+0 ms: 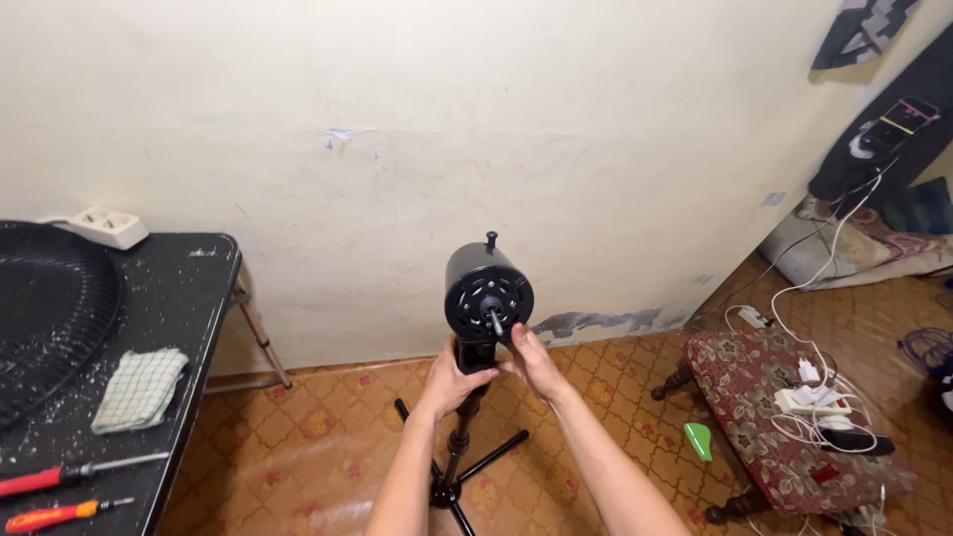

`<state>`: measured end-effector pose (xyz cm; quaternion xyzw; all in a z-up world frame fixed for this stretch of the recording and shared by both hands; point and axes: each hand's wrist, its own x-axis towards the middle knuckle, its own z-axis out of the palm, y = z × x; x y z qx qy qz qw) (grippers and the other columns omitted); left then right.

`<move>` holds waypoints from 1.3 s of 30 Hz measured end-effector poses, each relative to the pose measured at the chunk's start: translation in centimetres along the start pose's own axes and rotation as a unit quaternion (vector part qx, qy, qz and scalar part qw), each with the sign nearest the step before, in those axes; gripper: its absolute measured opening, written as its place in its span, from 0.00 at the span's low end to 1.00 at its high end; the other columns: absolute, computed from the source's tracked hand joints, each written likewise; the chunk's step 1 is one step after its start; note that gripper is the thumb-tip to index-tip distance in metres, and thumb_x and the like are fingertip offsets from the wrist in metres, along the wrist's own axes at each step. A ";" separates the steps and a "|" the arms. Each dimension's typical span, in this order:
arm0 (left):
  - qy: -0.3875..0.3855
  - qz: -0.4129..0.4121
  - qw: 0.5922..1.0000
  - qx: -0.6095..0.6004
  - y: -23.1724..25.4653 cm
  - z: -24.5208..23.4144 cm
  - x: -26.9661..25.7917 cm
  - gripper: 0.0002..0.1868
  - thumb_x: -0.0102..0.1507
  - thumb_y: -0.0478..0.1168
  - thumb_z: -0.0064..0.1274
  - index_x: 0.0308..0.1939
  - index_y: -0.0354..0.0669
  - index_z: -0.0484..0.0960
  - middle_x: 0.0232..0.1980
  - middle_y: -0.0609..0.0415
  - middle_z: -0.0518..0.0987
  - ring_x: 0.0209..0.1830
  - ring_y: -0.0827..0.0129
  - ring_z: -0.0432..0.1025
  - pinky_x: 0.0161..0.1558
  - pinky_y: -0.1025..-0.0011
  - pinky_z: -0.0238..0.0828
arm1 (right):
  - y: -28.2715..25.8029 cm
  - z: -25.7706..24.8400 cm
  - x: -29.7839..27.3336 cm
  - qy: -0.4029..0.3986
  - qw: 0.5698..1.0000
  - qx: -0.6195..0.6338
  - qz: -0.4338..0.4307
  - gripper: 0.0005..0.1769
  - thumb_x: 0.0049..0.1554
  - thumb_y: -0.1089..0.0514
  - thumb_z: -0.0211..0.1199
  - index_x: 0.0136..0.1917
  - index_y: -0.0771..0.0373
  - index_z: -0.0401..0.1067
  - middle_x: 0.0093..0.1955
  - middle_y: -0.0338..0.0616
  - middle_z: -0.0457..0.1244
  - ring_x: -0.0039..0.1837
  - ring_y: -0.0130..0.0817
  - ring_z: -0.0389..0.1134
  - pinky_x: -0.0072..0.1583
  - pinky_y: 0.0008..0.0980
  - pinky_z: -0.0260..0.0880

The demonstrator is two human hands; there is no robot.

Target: The person disassembles a standing electric fan by removing the front grille, fan blades, and rear grille. They use a screwdriver to loosen a screw on the motor housing and place the removed parts on a nearby table.

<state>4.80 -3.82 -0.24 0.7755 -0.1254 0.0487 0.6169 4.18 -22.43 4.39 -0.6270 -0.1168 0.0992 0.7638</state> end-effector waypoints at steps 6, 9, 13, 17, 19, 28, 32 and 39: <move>0.026 0.039 0.997 0.060 0.2 0.1 -1.1 0.60 0.48 0.55 0.74 0.74 0.33 0.57 0.70 0.36 0.68 0.71 0.48 0.64 0.68 0.57 0.61 | 0.2 0.1 -0.6 -0.011 1.000 0.018 -0.011 0.49 0.58 0.27 0.51 0.81 0.58 0.49 0.81 0.45 0.50 0.83 0.41 0.46 0.71 0.62 0.59; 0.017 0.070 0.993 0.090 0.8 -1.7 -2.3 0.56 0.52 0.53 0.73 0.74 0.33 0.56 0.72 0.35 0.64 0.74 0.47 0.60 0.70 0.58 0.58 | 0.2 0.0 -1.3 0.043 0.999 -0.005 0.009 0.43 0.60 0.31 0.50 0.80 0.55 0.52 0.78 0.39 0.53 0.80 0.36 0.51 0.70 0.54 0.59; 0.043 0.100 0.986 0.124 1.7 -5.8 -4.4 0.33 0.59 0.46 0.66 0.65 0.39 0.73 0.65 0.40 0.71 0.65 0.49 0.68 0.62 0.61 0.66 | -0.1 0.4 -2.3 0.217 0.964 -0.134 -0.072 0.31 0.65 0.44 0.52 0.77 0.57 0.62 0.70 0.43 0.63 0.59 0.38 0.60 0.60 0.40 0.60; 0.145 0.106 0.972 0.150 2.7 -11.7 -7.9 0.10 0.65 0.39 0.55 0.49 0.43 0.86 0.44 0.47 0.80 0.43 0.58 0.77 0.47 0.65 0.75 | -1.0 2.5 -3.8 0.275 0.862 -0.178 -0.387 0.10 0.67 0.65 0.56 0.62 0.66 0.69 0.60 0.42 0.63 0.59 0.25 0.64 0.62 0.26 0.66; 0.185 0.102 0.962 0.173 3.4 -15.5 -10.4 0.07 0.63 0.41 0.60 0.41 0.41 0.86 0.36 0.49 0.81 0.34 0.59 0.77 0.39 0.65 0.74 | -1.6 4.6 -4.6 0.244 0.846 -0.191 -0.433 0.07 0.67 0.68 0.55 0.59 0.65 0.69 0.60 0.41 0.61 0.57 0.25 0.63 0.60 0.24 0.66; 0.300 0.154 0.863 0.377 3.3 -33.0 -19.8 0.10 0.62 0.30 0.53 0.43 0.44 0.87 0.42 0.50 0.80 0.46 0.53 0.75 0.49 0.60 0.72 | -3.4 13.3 -7.1 0.137 0.781 -0.338 -0.507 0.06 0.59 0.72 0.57 0.49 0.67 0.71 0.50 0.48 0.65 0.51 0.35 0.67 0.54 0.29 0.69; 0.252 -0.016 0.833 0.493 1.4 -40.0 -22.0 0.19 0.55 0.26 0.53 0.45 0.50 0.87 0.48 0.58 0.79 0.56 0.60 0.71 0.57 0.61 0.67 | -2.4 14.2 -7.1 0.124 0.809 -0.335 -0.467 0.07 0.59 0.73 0.58 0.49 0.67 0.72 0.50 0.49 0.66 0.47 0.33 0.67 0.50 0.27 0.68; 0.143 -0.180 0.784 0.576 -3.5 -45.2 -22.2 0.23 0.57 0.30 0.57 0.53 0.58 0.85 0.57 0.62 0.77 0.65 0.63 0.66 0.65 0.56 0.59 | -0.1 12.8 -7.1 0.138 0.804 -0.360 -0.452 0.06 0.61 0.72 0.58 0.50 0.67 0.72 0.52 0.48 0.66 0.49 0.32 0.68 0.51 0.25 0.69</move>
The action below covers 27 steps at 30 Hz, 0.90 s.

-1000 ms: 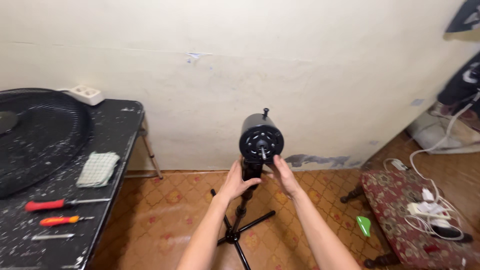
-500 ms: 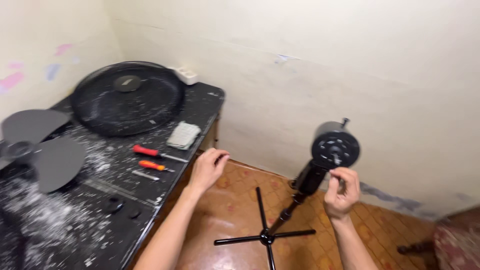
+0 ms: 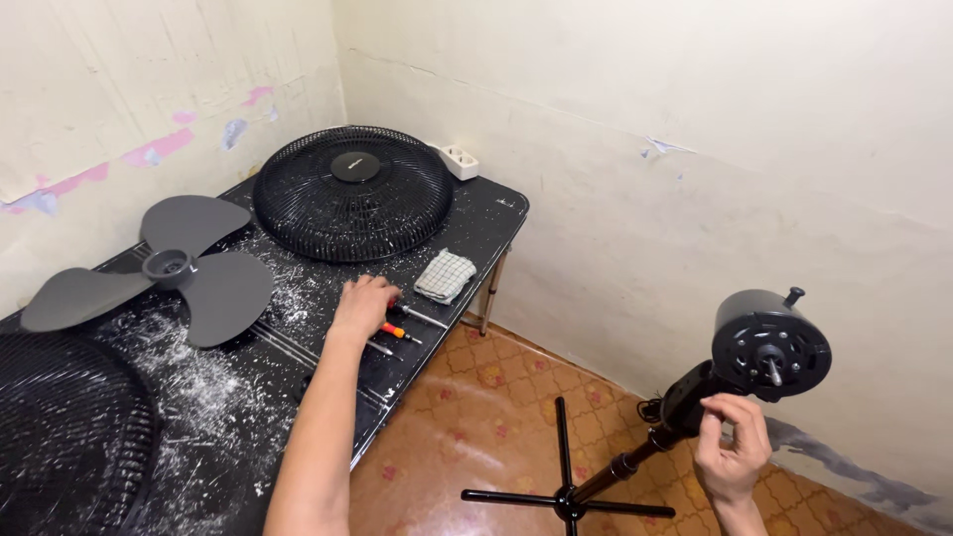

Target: The person disassembles a standing electric fan by removing the front grille, fan blades, and rear grille. They use a screwdriver to loosen a screw on the motor housing and place the removed parts on a nearby table.

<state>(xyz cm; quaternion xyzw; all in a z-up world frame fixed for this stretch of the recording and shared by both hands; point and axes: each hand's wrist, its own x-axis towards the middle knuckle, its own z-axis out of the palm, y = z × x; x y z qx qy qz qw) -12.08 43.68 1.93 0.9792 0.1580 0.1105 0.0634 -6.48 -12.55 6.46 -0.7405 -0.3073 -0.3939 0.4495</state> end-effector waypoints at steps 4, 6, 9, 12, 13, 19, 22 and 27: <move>-0.082 -0.018 0.996 0.013 -0.5 1.9 2.0 0.23 0.61 0.36 0.57 0.60 0.63 0.82 0.61 0.61 0.76 0.67 0.63 0.64 0.68 0.53 0.56 | 1.2 -0.8 -0.5 -0.007 1.000 -0.019 0.017 0.06 0.59 0.71 0.59 0.50 0.67 0.72 0.53 0.48 0.66 0.48 0.31 0.68 0.50 0.26 0.69; -0.087 -0.009 0.996 0.034 -0.4 2.5 2.5 0.22 0.63 0.38 0.56 0.60 0.64 0.82 0.61 0.61 0.77 0.67 0.63 0.66 0.68 0.54 0.57 | 1.7 -1.2 -0.8 -0.007 0.999 -0.022 0.031 0.06 0.59 0.71 0.59 0.50 0.67 0.73 0.53 0.48 0.66 0.48 0.31 0.68 0.50 0.25 0.69; -0.077 0.013 0.996 0.048 -0.7 2.5 2.5 0.18 0.65 0.41 0.53 0.59 0.64 0.83 0.60 0.61 0.78 0.67 0.64 0.67 0.69 0.54 0.57 | 2.1 -1.7 -1.3 -0.002 0.999 -0.027 0.043 0.07 0.60 0.71 0.58 0.52 0.67 0.73 0.54 0.49 0.65 0.50 0.33 0.68 0.52 0.25 0.69; -0.061 0.031 0.997 0.044 -1.1 1.1 2.3 0.17 0.67 0.43 0.52 0.59 0.64 0.84 0.57 0.60 0.80 0.65 0.65 0.69 0.69 0.56 0.58 | 2.4 -2.1 -1.3 0.003 0.999 -0.034 0.038 0.08 0.60 0.72 0.58 0.52 0.67 0.73 0.54 0.49 0.66 0.51 0.33 0.68 0.54 0.26 0.69; -0.057 0.036 0.997 0.041 -1.0 0.4 2.2 0.17 0.67 0.43 0.52 0.60 0.64 0.83 0.57 0.59 0.80 0.64 0.65 0.70 0.69 0.56 0.58 | 2.5 -2.1 -1.2 0.005 0.999 -0.034 0.034 0.08 0.60 0.72 0.58 0.52 0.67 0.73 0.54 0.49 0.66 0.51 0.34 0.68 0.54 0.26 0.69; 0.055 0.136 0.988 -0.037 1.5 -5.6 2.0 0.17 0.65 0.44 0.53 0.58 0.56 0.83 0.52 0.58 0.81 0.56 0.64 0.74 0.65 0.58 0.61 | 2.4 -2.5 -0.9 0.004 0.998 -0.028 0.048 0.07 0.60 0.71 0.59 0.51 0.67 0.73 0.54 0.48 0.65 0.53 0.34 0.68 0.56 0.28 0.69; 0.104 0.190 0.973 -0.078 5.4 -8.0 2.5 0.18 0.63 0.42 0.55 0.58 0.53 0.83 0.53 0.55 0.82 0.52 0.59 0.76 0.55 0.59 0.68 | 2.2 -2.6 -1.0 0.005 0.998 -0.013 0.064 0.07 0.59 0.71 0.58 0.51 0.67 0.73 0.54 0.48 0.65 0.53 0.34 0.68 0.55 0.28 0.69; 0.111 0.256 0.916 -0.289 14.7 -8.9 2.6 0.17 0.64 0.45 0.58 0.55 0.45 0.83 0.49 0.48 0.83 0.48 0.52 0.78 0.50 0.61 0.75 | 2.3 -2.9 -1.5 0.005 0.999 0.005 0.054 0.08 0.58 0.71 0.57 0.50 0.67 0.73 0.53 0.48 0.65 0.55 0.34 0.67 0.58 0.28 0.68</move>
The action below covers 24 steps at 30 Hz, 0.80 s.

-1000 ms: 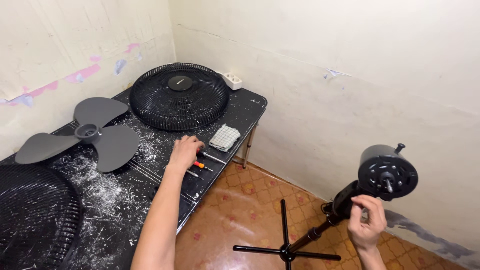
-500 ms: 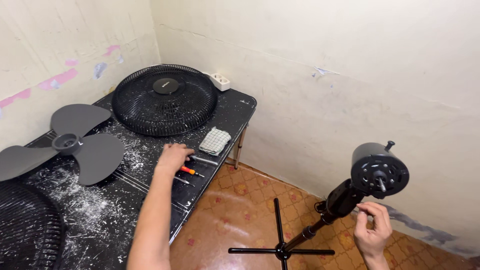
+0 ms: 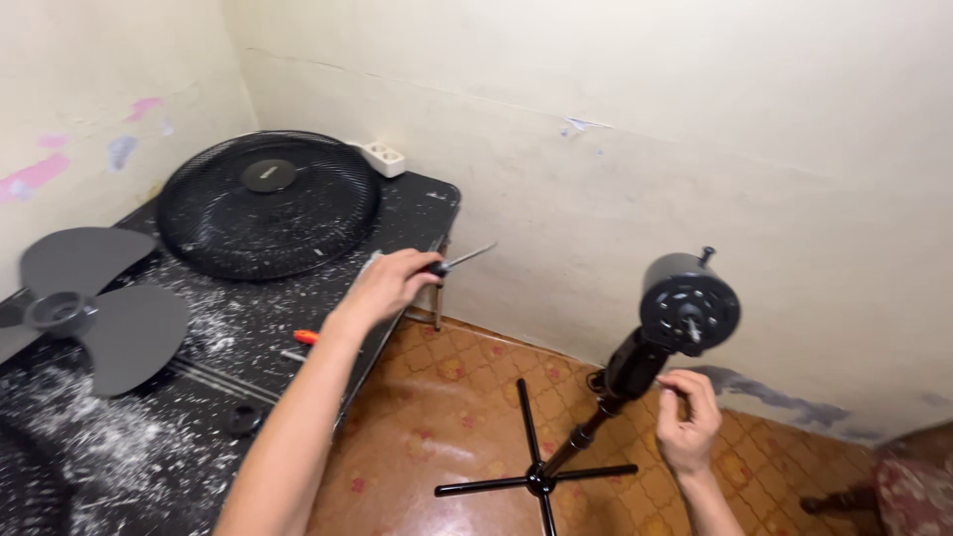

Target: The person disassembles a standing electric fan by removing the front grille, fan blades, and rear grille. They use a screwdriver to loosen a screw on the motor housing and place the removed parts on a nearby table.

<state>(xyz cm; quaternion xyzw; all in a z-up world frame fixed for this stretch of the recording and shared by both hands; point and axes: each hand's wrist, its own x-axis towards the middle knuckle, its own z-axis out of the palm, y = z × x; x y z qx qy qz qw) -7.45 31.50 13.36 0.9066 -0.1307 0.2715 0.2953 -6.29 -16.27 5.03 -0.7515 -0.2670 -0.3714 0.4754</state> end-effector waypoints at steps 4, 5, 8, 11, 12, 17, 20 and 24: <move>0.026 0.043 0.990 -0.133 6.5 5.8 3.0 0.19 0.64 0.45 0.61 0.55 0.39 0.82 0.52 0.44 0.84 0.51 0.52 0.80 0.54 0.63 0.75 | -0.3 -1.1 -0.8 -0.008 0.999 0.032 0.039 0.07 0.59 0.70 0.57 0.49 0.67 0.73 0.52 0.46 0.65 0.53 0.31 0.66 0.56 0.26 0.67; 0.012 0.049 0.985 -0.163 8.4 7.2 3.7 0.20 0.64 0.45 0.60 0.56 0.39 0.82 0.53 0.44 0.84 0.52 0.53 0.80 0.54 0.63 0.75 | -0.4 -1.4 -1.0 -0.009 0.997 0.046 0.057 0.06 0.59 0.70 0.57 0.49 0.66 0.73 0.51 0.45 0.65 0.51 0.30 0.66 0.54 0.25 0.67; -0.028 0.062 0.969 -0.239 14.1 10.9 4.9 0.20 0.63 0.45 0.60 0.56 0.40 0.82 0.52 0.45 0.85 0.52 0.55 0.80 0.55 0.64 0.75 | -1.1 -2.0 -1.3 -0.036 0.989 0.104 0.100 0.06 0.63 0.68 0.57 0.53 0.67 0.73 0.53 0.44 0.65 0.53 0.30 0.67 0.56 0.26 0.68; -0.043 0.065 0.951 -0.298 19.3 13.7 5.0 0.20 0.62 0.45 0.62 0.54 0.39 0.83 0.51 0.46 0.85 0.50 0.58 0.81 0.53 0.65 0.76 | -1.9 -2.0 -1.0 -0.070 0.958 0.200 0.193 0.15 0.62 0.66 0.56 0.62 0.66 0.69 0.57 0.43 0.66 0.56 0.30 0.68 0.55 0.29 0.72; -0.041 0.067 0.945 -0.319 20.9 14.4 5.0 0.21 0.62 0.46 0.63 0.54 0.38 0.83 0.51 0.46 0.85 0.50 0.59 0.81 0.52 0.65 0.77 | -2.2 -1.9 -0.8 -0.070 0.961 0.203 0.176 0.19 0.62 0.65 0.56 0.67 0.66 0.63 0.61 0.44 0.63 0.60 0.31 0.66 0.59 0.30 0.69; -0.068 0.033 0.912 -0.402 26.9 16.7 5.2 0.22 0.59 0.45 0.65 0.54 0.39 0.83 0.48 0.48 0.83 0.46 0.65 0.81 0.48 0.67 0.79 | -2.7 -2.4 -0.6 -0.055 0.921 0.314 0.223 0.30 0.62 0.57 0.52 0.75 0.57 0.48 0.62 0.38 0.61 0.57 0.25 0.66 0.49 0.29 0.73; -0.062 0.054 0.911 -0.403 28.9 17.1 5.7 0.21 0.59 0.45 0.66 0.54 0.39 0.84 0.48 0.50 0.83 0.43 0.67 0.80 0.48 0.67 0.77 | -2.0 -3.1 -1.0 -0.025 0.913 0.352 0.204 0.21 0.72 0.56 0.52 0.75 0.64 0.56 0.51 0.42 0.61 0.44 0.25 0.62 0.44 0.26 0.65; -0.013 0.032 0.899 -0.436 30.3 16.8 7.4 0.20 0.59 0.44 0.66 0.52 0.39 0.86 0.46 0.51 0.83 0.44 0.68 0.78 0.47 0.69 0.76 | -1.0 -3.7 -1.4 -0.018 0.936 0.283 0.209 0.19 0.68 0.57 0.52 0.70 0.64 0.56 0.49 0.40 0.60 0.42 0.26 0.61 0.42 0.25 0.61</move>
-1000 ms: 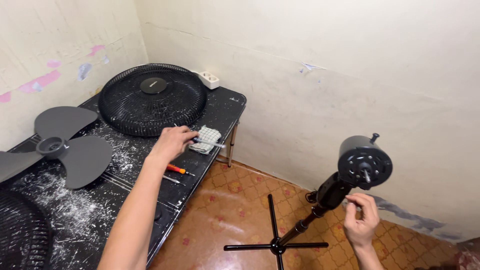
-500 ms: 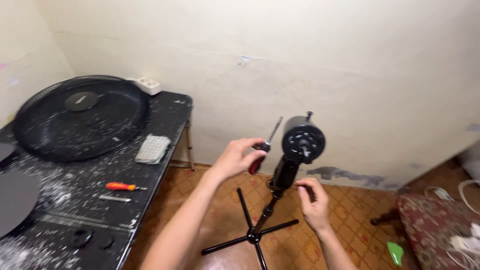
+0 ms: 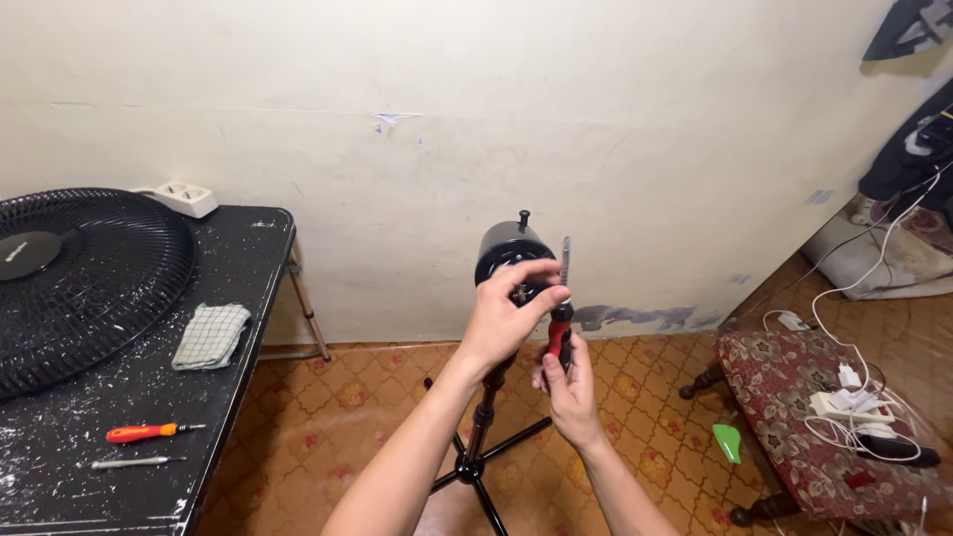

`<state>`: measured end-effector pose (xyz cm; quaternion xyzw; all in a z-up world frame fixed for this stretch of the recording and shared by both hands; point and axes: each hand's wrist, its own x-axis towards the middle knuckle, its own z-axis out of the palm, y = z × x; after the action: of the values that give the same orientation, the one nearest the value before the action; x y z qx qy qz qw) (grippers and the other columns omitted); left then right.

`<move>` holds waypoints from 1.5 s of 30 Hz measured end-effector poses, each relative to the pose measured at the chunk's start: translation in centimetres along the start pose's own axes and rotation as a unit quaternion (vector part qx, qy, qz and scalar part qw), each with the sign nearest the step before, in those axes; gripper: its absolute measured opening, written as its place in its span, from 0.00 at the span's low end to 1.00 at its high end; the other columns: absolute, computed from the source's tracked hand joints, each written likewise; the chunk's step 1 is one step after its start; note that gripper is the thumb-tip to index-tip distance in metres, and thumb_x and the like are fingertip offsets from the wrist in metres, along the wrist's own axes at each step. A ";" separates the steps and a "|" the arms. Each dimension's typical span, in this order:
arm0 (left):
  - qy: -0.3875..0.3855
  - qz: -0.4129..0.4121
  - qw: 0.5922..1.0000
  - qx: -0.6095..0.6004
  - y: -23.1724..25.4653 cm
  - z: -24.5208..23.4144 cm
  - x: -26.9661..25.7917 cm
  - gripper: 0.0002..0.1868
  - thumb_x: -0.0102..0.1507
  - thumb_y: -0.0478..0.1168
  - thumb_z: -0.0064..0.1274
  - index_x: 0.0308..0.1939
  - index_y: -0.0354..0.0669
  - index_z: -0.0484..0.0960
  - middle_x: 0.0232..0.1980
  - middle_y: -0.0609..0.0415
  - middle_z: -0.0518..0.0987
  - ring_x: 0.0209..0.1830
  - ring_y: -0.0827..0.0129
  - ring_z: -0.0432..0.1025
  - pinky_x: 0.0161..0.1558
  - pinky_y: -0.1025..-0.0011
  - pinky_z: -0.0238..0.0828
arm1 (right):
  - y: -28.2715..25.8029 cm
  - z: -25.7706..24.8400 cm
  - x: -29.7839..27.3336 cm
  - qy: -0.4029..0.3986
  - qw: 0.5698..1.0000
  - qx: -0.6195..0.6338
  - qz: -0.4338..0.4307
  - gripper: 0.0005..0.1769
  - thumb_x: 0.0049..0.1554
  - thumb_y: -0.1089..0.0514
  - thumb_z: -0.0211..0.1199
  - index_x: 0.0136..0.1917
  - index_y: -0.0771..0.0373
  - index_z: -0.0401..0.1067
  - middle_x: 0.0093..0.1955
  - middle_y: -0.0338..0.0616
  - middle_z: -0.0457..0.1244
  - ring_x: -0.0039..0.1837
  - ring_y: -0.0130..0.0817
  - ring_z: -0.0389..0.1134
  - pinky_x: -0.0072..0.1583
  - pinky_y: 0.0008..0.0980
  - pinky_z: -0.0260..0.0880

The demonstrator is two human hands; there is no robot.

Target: The person disassembles a standing electric fan by removing the front grille, fan blades, and rear grille. They use a screwdriver to loosen a screw on the motor housing and place the removed parts on a nearby table.

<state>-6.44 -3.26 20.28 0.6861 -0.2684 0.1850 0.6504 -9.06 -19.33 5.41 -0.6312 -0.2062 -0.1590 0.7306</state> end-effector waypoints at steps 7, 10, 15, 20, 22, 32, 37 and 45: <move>-0.048 -0.060 0.992 -0.097 0.0 1.1 1.1 0.12 0.65 0.45 0.59 0.41 0.40 0.88 0.36 0.55 0.86 0.39 0.73 0.78 0.44 0.74 0.75 | -0.7 -1.8 -0.7 -0.068 0.993 0.093 0.026 0.23 0.72 0.51 0.48 0.74 0.65 0.56 0.46 0.42 0.58 0.40 0.24 0.55 0.42 0.23 0.57; -0.060 -0.075 0.995 -0.039 -0.7 1.1 1.3 0.12 0.63 0.46 0.61 0.40 0.40 0.89 0.35 0.52 0.86 0.39 0.70 0.79 0.44 0.71 0.75 | -2.5 -2.5 -0.1 -0.086 0.988 0.110 0.061 0.26 0.71 0.48 0.46 0.77 0.62 0.54 0.39 0.45 0.59 0.34 0.24 0.55 0.36 0.22 0.57; -0.001 0.063 0.994 0.088 -3.3 -0.1 3.4 0.08 0.64 0.42 0.59 0.40 0.45 0.90 0.40 0.55 0.88 0.45 0.65 0.78 0.50 0.67 0.74 | -7.0 -2.5 1.1 -0.050 0.988 0.085 0.119 0.29 0.67 0.51 0.45 0.78 0.60 0.51 0.46 0.46 0.59 0.33 0.26 0.58 0.34 0.23 0.57; 0.012 0.117 0.970 0.212 -6.3 -4.9 6.0 0.18 0.56 0.40 0.58 0.51 0.51 0.87 0.54 0.54 0.85 0.61 0.59 0.73 0.62 0.56 0.65 | -11.7 -3.1 1.0 -0.051 0.958 0.166 0.230 0.35 0.65 0.55 0.42 0.83 0.53 0.45 0.42 0.45 0.57 0.28 0.25 0.54 0.29 0.21 0.53; -0.043 0.094 0.967 0.232 -7.3 -5.3 7.0 0.23 0.55 0.41 0.59 0.56 0.52 0.86 0.61 0.53 0.82 0.68 0.54 0.67 0.66 0.52 0.58 | -12.3 -3.0 1.0 -0.061 0.948 0.190 0.247 0.35 0.65 0.54 0.42 0.84 0.51 0.44 0.42 0.44 0.56 0.27 0.24 0.54 0.27 0.20 0.52; -0.058 -0.030 0.994 0.084 -14.4 -2.1 7.7 0.27 0.66 0.50 0.53 0.70 0.56 0.74 0.80 0.49 0.62 0.84 0.56 0.49 0.78 0.57 0.48 | -7.8 -4.5 1.6 0.050 0.970 0.098 0.218 0.33 0.65 0.51 0.47 0.82 0.49 0.48 0.38 0.41 0.56 0.33 0.25 0.57 0.30 0.21 0.54; 0.008 -0.094 0.978 -0.188 -21.6 -3.2 4.2 0.40 0.62 0.40 0.35 0.82 0.53 0.58 0.87 0.49 0.52 0.87 0.62 0.44 0.71 0.66 0.50 | -5.4 -6.4 1.7 0.054 0.968 0.140 0.203 0.24 0.67 0.50 0.49 0.73 0.60 0.57 0.39 0.41 0.57 0.37 0.27 0.59 0.33 0.22 0.55; -0.123 -0.198 0.968 0.093 -25.8 -0.3 -3.0 0.60 0.51 0.48 0.75 0.76 0.38 0.51 0.73 0.36 0.61 0.75 0.51 0.56 0.71 0.60 0.55 | -5.8 -7.1 1.4 0.052 0.967 0.135 0.209 0.20 0.66 0.51 0.48 0.69 0.58 0.58 0.40 0.42 0.58 0.37 0.28 0.60 0.33 0.23 0.56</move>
<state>6.93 -2.27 -1.97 0.8007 -0.1864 -0.0094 0.5692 -10.00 -27.15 10.29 -0.5465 -0.0515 -0.0059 0.8359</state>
